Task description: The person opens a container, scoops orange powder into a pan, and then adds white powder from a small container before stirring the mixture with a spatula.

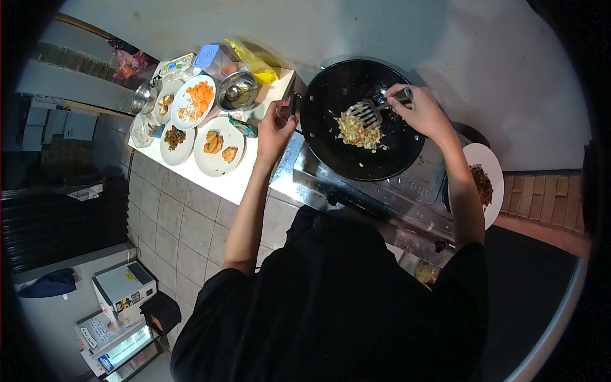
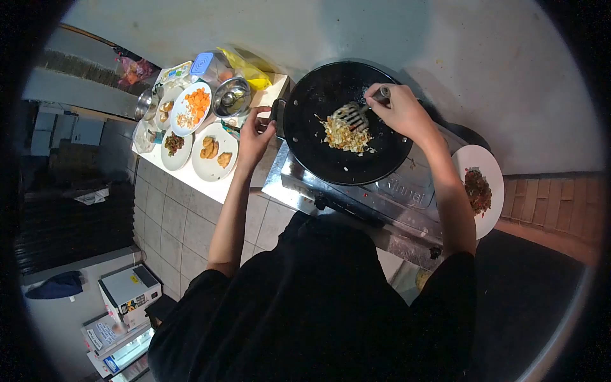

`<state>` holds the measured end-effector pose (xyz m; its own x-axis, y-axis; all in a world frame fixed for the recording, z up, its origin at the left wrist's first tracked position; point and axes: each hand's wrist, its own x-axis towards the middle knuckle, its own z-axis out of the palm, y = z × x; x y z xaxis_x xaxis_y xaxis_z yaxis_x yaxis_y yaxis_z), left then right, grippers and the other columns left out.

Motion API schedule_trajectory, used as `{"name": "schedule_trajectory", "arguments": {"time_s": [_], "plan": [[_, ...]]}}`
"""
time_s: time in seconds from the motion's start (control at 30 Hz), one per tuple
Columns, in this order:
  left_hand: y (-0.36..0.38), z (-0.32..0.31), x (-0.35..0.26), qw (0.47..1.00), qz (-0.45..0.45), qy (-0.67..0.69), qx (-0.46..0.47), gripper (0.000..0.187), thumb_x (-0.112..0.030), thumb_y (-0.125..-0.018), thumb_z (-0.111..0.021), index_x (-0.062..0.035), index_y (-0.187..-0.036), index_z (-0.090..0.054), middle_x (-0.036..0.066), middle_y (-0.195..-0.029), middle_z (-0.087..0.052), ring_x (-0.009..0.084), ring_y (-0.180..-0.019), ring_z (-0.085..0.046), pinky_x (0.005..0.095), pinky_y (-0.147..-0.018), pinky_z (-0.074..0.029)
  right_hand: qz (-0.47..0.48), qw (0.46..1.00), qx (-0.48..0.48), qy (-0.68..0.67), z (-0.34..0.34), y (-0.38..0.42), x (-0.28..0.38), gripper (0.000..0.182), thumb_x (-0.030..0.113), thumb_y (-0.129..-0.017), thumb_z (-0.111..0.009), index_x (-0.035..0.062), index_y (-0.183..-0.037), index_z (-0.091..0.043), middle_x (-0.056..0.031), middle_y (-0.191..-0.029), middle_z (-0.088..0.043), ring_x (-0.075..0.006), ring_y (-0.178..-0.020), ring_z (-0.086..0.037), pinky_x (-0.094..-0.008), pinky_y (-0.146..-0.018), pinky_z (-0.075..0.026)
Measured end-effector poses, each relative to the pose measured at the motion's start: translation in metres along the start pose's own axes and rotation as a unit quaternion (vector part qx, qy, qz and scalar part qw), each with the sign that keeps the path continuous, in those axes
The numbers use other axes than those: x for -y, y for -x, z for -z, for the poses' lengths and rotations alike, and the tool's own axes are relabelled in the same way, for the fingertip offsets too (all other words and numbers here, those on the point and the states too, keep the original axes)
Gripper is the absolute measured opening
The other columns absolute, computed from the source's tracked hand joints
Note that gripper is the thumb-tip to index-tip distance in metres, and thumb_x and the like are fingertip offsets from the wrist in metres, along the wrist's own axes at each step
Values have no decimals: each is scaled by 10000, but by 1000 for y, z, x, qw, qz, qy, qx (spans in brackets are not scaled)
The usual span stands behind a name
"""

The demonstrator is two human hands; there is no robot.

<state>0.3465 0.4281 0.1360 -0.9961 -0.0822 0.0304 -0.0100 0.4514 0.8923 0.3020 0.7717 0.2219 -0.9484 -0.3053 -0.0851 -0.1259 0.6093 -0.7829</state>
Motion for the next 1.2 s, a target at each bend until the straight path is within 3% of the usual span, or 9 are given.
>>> {"name": "schedule_trajectory", "arguments": {"time_s": [0.13, 0.17, 0.37, 0.47, 0.73, 0.83, 0.9, 1.0, 1.2], "plan": [[1, -1, -1, 1000, -4, -13, -8, 359, -80, -872, -695, -50, -1212, -582, 72, -796, -683, 92, -665, -583, 259, -640, -473, 172, 984, -36, 6, 20, -25, 4, 196, 129, -940, -665, 53, -1110, -726, -98, -1055, -746, -172, -895, -697, -303, -821, -542], [0, -2, 1, 1000, -15, -3, -21, 358, -100, -855, -709, -48, -1190, -596, 57, -741, -663, 79, -614, -547, 259, -604, -461, 148, 989, -6, 5, 26, -34, 6, 240, 95, -934, -656, 34, -1161, -704, -87, -1113, -729, -154, -1015, -666, -309, -941, -503], [-2, -3, 2, 999, -16, 17, -23, 366, -103, -852, -715, -40, -1192, -596, 61, -733, -655, 85, -605, -544, 270, -595, -458, 142, 977, 151, -58, 4, -52, -6, 240, 88, -917, -670, 61, -1150, -721, -62, -1085, -736, -139, -991, -654, -316, -949, -498], [0, 3, -10, 999, 16, -25, 14, 349, -56, -893, -672, -53, -1228, -571, 85, -839, -698, 115, -728, -623, 268, -690, -486, 135, 980, 145, -15, 19, -28, -3, 199, 134, -918, -667, 74, -1099, -723, -75, -984, -743, -141, -850, -669, -319, -838, -521], [-3, -6, 1, 999, -8, 2, -32, 347, -102, -851, -713, -41, -1176, -606, 45, -689, -599, 99, -609, -542, 279, -601, -460, 63, 981, -20, 181, 51, -11, -4, 188, 155, -924, -636, -16, -991, -677, -104, -750, -685, -157, -648, -640, -326, -651, -517], [-3, -6, 3, 999, -17, 14, -32, 344, -105, -853, -711, -44, -1174, -605, 47, -688, -601, 101, -611, -550, 280, -607, -464, -2, 989, -63, 136, 23, -18, -47, 183, 140, -928, -617, -32, -961, -671, -116, -717, -670, -161, -655, -680, -328, -610, -509], [-2, -5, -2, 999, -17, -15, -26, 346, -104, -854, -712, -42, -1175, -598, 52, -694, -610, 103, -615, -557, 281, -614, -469, -20, 991, -47, -126, -3, -12, -62, 164, 112, -923, -630, -47, -940, -669, -137, -719, -673, -161, -686, -708, -329, -613, -520], [0, -2, -8, 1000, 9, -28, -9, 340, -46, -886, -676, -56, -1214, -586, 68, -809, -687, 83, -674, -561, 249, -655, -452, 82, 992, -38, -90, -18, 14, -38, 143, 96, -922, -654, -28, -986, -680, -133, -813, -703, -138, -726, -700, -298, -693, -544], [2, -2, -9, 1000, -2, -8, -15, 346, -57, -878, -693, -53, -1209, -590, 59, -788, -679, 78, -656, -541, 249, -642, -441, 276, 946, -34, 169, -21, 75, -7, 371, 21, -845, -687, 47, -1213, -651, -182, -1292, -613, -345, -1114, -634, -377, -904, -548]]}}
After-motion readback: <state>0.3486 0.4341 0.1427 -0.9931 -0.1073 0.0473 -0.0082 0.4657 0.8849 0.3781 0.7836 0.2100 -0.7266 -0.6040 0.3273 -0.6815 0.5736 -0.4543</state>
